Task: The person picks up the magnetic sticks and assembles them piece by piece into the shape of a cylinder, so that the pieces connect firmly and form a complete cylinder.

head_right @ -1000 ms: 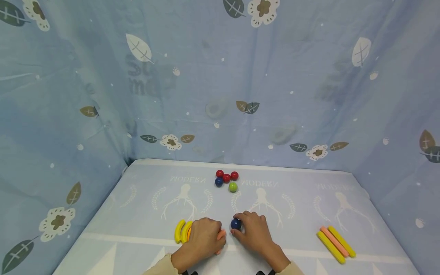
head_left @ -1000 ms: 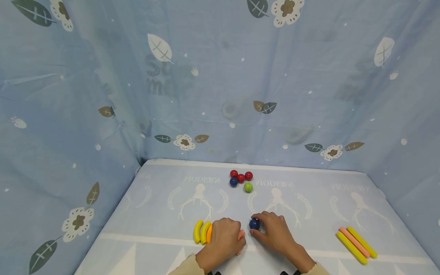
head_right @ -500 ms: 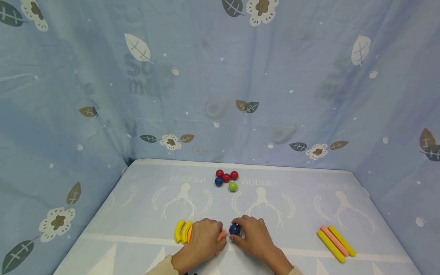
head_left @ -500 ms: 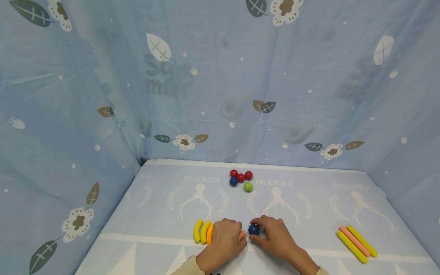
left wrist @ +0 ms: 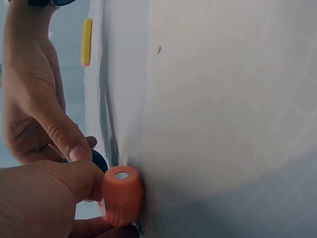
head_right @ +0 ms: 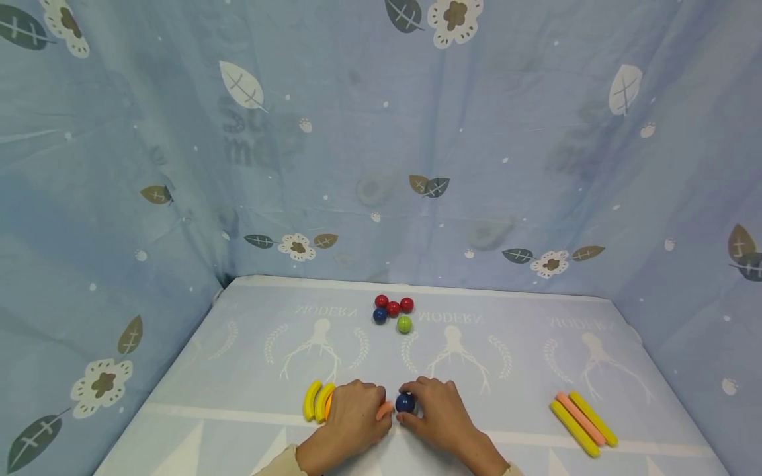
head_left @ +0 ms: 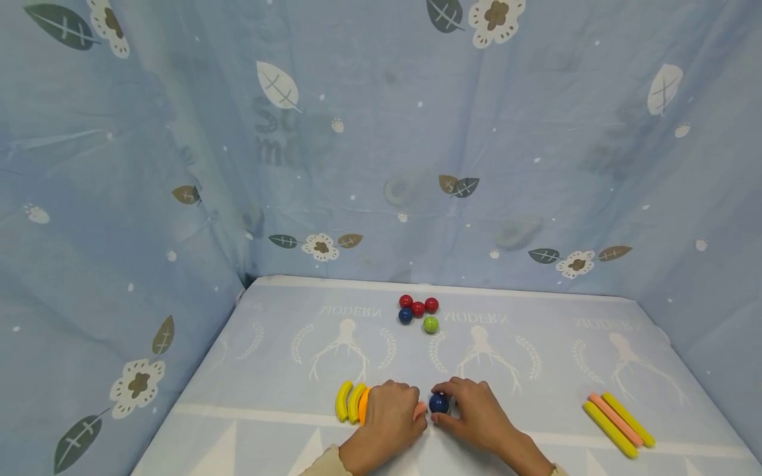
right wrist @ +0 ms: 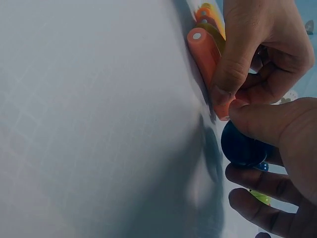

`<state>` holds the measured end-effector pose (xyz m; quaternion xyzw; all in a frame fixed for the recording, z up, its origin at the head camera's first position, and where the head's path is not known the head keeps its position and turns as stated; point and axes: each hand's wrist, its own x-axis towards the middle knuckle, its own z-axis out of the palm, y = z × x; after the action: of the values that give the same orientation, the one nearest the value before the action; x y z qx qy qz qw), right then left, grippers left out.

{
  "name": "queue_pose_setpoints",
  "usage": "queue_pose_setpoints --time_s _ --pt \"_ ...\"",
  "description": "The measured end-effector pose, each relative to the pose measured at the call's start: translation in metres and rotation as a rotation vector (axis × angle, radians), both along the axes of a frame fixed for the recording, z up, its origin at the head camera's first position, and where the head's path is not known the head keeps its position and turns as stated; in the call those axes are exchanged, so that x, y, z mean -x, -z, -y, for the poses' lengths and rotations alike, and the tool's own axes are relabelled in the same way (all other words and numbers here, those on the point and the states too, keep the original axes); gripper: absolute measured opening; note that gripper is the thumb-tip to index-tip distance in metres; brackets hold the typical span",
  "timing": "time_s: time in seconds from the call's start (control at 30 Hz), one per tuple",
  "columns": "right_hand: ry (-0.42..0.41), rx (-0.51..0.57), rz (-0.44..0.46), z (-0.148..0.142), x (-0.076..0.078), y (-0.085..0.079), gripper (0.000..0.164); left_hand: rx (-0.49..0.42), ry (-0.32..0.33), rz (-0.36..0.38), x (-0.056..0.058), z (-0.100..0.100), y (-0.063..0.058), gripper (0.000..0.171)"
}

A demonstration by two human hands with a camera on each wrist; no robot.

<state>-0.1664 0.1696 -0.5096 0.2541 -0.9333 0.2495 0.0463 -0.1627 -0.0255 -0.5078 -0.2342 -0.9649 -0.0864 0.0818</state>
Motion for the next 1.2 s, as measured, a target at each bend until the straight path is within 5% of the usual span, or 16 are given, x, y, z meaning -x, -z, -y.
queue_pose_setpoints --time_s 0.77,1.2 --pt "-0.054 0.002 -0.009 0.0025 -0.0011 0.0000 0.039 0.034 -0.004 0.026 -0.0014 0.0000 -0.0007 0.029" --pt "-0.027 -0.018 -0.007 0.0013 0.0001 -0.0012 0.039 -0.032 0.035 -0.007 -0.0038 0.0011 0.0009 0.026"
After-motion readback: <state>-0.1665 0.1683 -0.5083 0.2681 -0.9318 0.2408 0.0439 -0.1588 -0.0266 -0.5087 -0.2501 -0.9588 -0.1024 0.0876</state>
